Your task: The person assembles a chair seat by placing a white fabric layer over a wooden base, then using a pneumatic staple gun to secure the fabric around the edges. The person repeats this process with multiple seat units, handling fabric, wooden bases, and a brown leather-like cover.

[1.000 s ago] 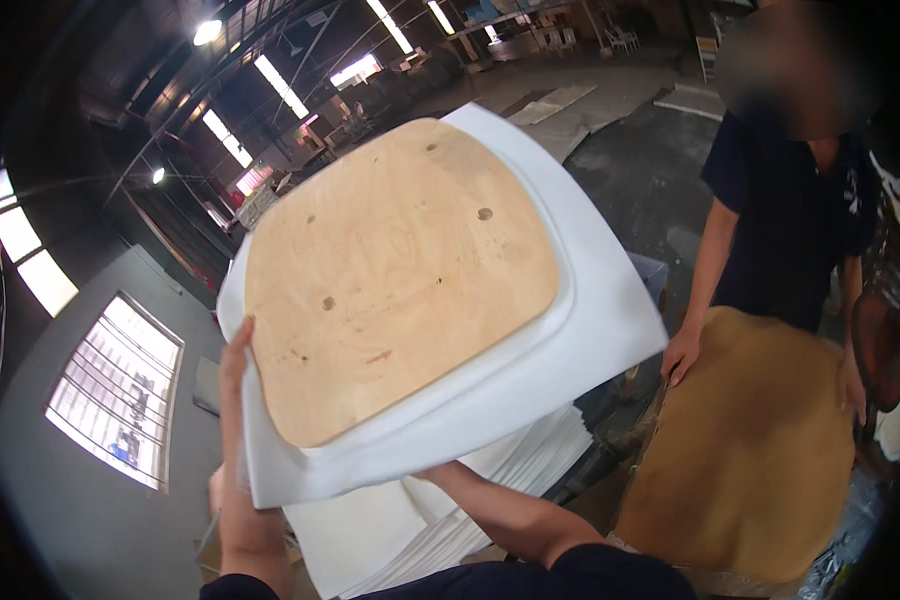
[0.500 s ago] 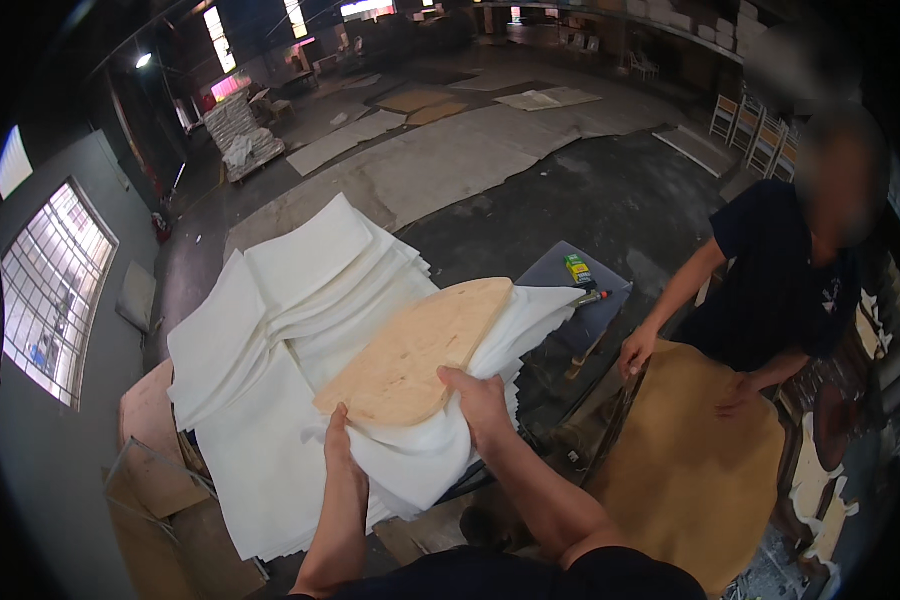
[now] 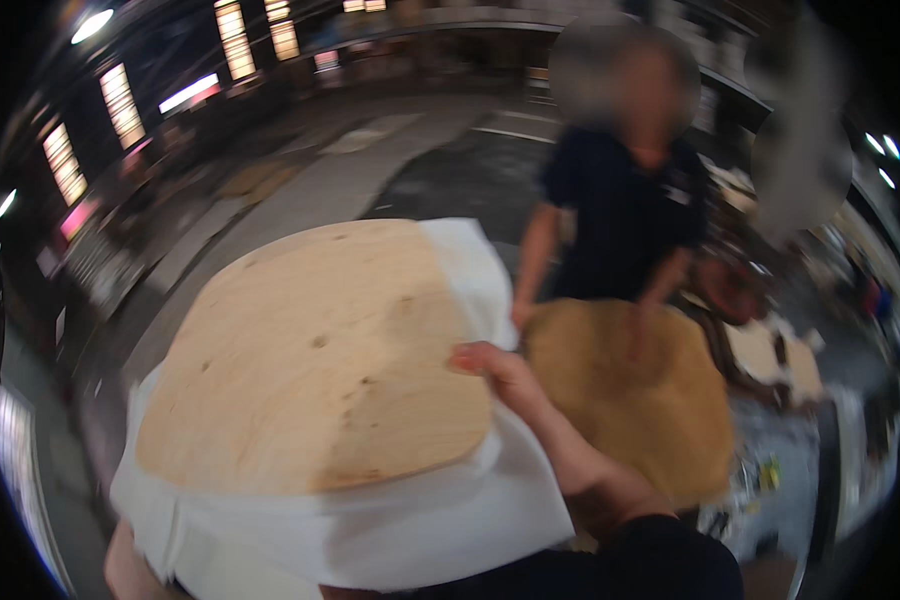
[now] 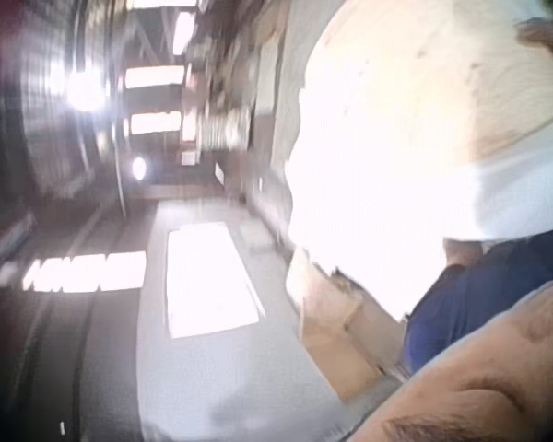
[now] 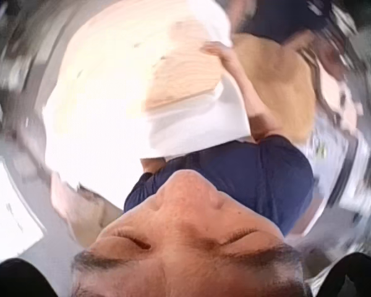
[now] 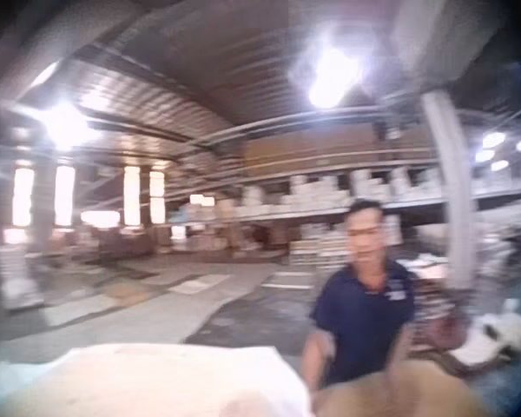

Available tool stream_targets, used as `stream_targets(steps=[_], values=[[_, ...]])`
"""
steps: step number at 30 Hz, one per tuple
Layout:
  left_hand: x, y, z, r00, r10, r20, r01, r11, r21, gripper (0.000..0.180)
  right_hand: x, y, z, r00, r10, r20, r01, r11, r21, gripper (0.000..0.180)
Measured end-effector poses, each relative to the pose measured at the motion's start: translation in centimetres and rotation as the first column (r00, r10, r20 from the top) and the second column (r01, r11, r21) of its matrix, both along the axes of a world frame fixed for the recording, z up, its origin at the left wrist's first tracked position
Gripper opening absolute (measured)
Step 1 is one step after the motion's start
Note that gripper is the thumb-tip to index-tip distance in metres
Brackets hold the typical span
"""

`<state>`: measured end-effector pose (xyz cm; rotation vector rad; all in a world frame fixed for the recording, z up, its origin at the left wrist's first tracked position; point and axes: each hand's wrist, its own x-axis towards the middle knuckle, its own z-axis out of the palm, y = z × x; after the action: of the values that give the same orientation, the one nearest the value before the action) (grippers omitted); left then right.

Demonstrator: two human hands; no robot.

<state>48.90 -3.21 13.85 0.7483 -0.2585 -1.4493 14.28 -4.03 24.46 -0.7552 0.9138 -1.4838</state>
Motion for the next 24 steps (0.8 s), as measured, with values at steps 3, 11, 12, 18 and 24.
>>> stream_targets(steps=[3, 11, 12, 18, 24], values=[[-2.1, -1.4, 0.2, 0.996, -0.028, 0.085, 0.026, 0.999, 0.023, 0.065, -2.4, 4.6, 1.9, 0.903, 0.106, 0.417, -0.135, 0.99, 0.042, 0.052], [-13.5, -0.8, 0.8, 0.958, -0.217, 0.187, 0.219, 0.976, 0.009, 0.065, -16.2, 17.7, -2.9, 0.942, -0.229, 0.247, 0.19, 0.967, 0.169, 0.069], [-15.3, -0.3, 0.6, 0.952, -0.239, 0.192, 0.241, 0.97, 0.01, 0.065, -18.3, 19.3, -3.8, 0.937, -0.234, 0.261, 0.188, 0.963, 0.192, 0.068], [-24.7, 3.3, 0.6, 0.922, -0.322, 0.213, 0.329, 0.944, 0.001, 0.065, -29.4, 27.0, -7.3, 0.946, -0.3, 0.125, 0.257, 0.926, 0.275, 0.073], [-32.7, 7.3, 0.8, 0.894, -0.386, 0.228, 0.394, 0.919, 0.01, 0.066, -39.6, 31.5, -10.1, 0.931, -0.216, 0.293, 0.16, 0.966, 0.205, 0.067]])
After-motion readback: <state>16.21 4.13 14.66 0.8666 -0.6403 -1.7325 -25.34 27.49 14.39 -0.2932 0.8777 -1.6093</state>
